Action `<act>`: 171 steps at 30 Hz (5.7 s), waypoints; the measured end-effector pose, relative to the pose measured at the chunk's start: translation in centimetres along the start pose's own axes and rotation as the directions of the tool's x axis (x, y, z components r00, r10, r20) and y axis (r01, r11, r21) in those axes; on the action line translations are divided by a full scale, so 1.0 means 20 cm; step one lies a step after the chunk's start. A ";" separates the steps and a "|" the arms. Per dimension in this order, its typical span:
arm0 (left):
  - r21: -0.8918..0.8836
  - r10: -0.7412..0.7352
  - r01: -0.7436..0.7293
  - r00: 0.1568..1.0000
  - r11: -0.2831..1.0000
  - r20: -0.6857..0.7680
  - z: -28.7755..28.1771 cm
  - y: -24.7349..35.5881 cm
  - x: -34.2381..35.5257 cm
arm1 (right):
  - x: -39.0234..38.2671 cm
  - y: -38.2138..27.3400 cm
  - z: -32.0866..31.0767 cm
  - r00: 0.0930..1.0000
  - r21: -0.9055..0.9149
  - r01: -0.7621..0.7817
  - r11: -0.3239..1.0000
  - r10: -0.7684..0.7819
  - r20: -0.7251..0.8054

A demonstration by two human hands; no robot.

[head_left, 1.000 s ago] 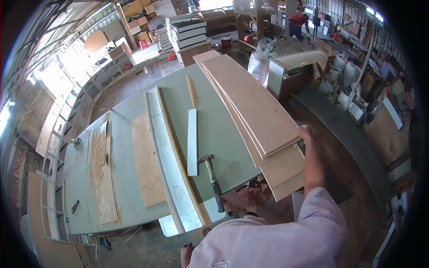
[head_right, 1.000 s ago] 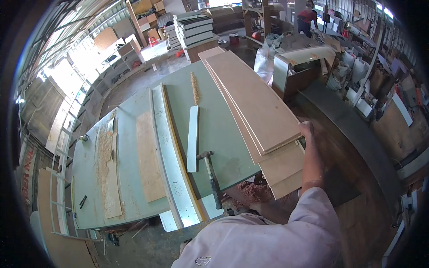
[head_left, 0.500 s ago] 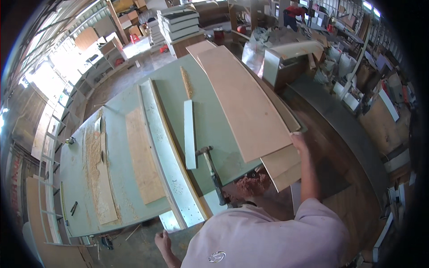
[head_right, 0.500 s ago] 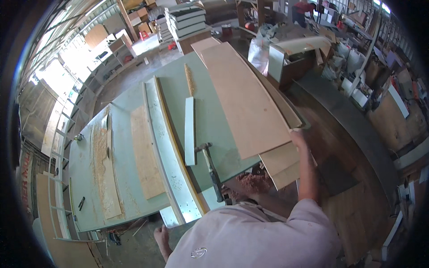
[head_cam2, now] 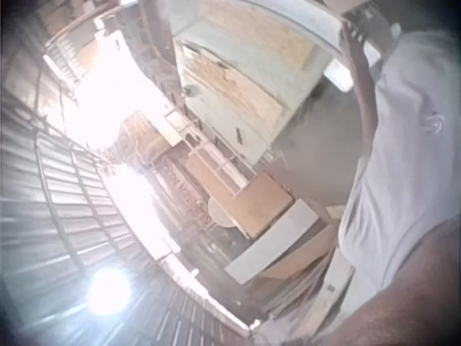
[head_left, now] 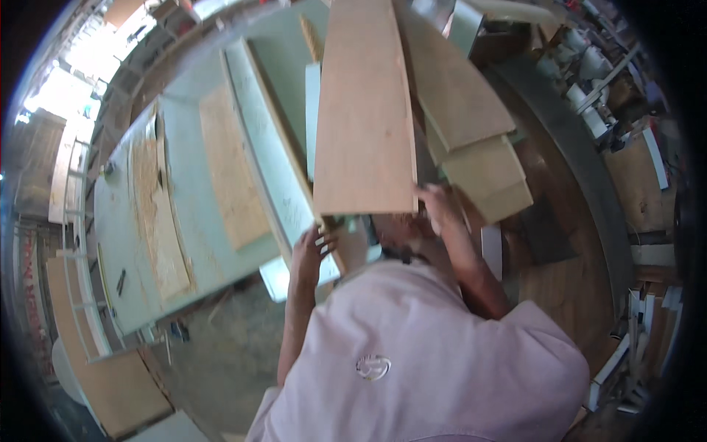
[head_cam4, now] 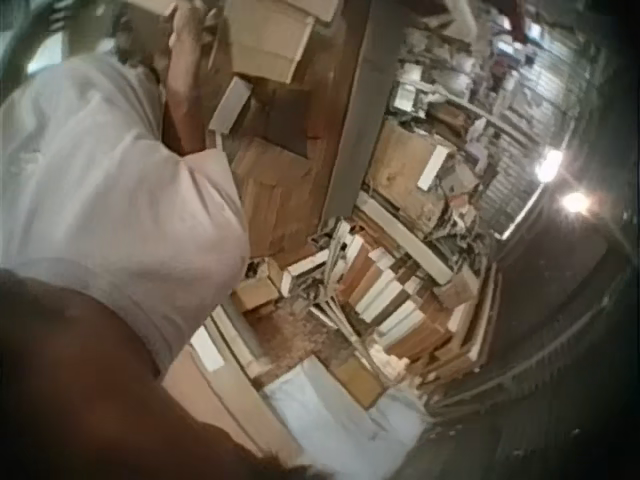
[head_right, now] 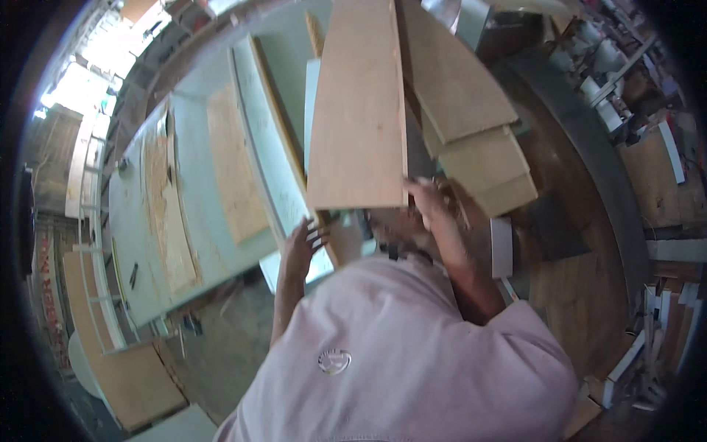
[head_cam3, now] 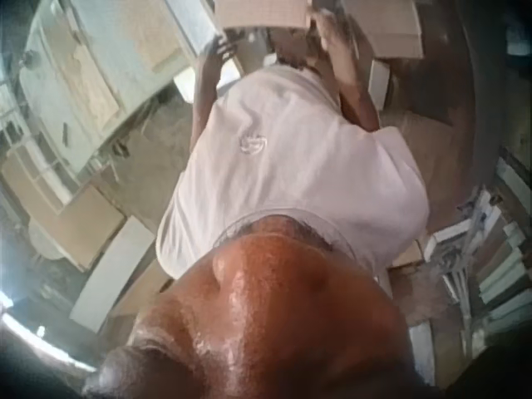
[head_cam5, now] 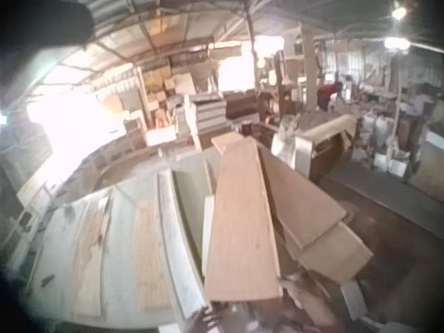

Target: The person measures a wooden component using a tape measure, walks across the workshop to a table, and uses a hammer to join two wooden pieces together.

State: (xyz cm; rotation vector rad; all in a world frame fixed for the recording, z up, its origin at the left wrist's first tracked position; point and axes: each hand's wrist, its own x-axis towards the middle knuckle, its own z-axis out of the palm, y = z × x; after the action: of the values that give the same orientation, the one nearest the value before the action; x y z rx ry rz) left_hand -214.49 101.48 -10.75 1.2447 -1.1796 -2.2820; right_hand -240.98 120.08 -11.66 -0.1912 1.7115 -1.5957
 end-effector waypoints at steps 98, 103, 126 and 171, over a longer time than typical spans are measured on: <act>-0.079 -0.041 -0.843 0.068 0.533 -0.997 -2.82 -1.30 -2.35 | -0.70 0.04 2.10 0.794 0.634 -0.229 0.739 -0.236 0.561; -0.261 0.109 -0.771 0.392 0.581 -0.914 -3.05 -0.96 -2.16 | -0.56 -0.04 2.18 0.876 0.664 0.003 0.748 -0.322 0.360; -0.868 0.366 -0.452 0.858 0.207 -0.359 -3.02 0.58 -0.63 | -0.33 -0.56 3.48 0.880 0.603 0.286 0.745 -0.454 0.143; -0.552 -0.093 -0.099 0.946 0.828 -0.310 -3.80 0.88 0.05 | 0.62 0.33 4.56 0.737 -0.748 0.642 0.169 0.133 0.662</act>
State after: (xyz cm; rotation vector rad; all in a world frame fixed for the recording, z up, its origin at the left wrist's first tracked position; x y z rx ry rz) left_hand -156.54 49.97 -20.00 1.2909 -0.3408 -2.0779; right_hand -191.06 42.63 -15.24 -1.6045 1.8978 -0.1803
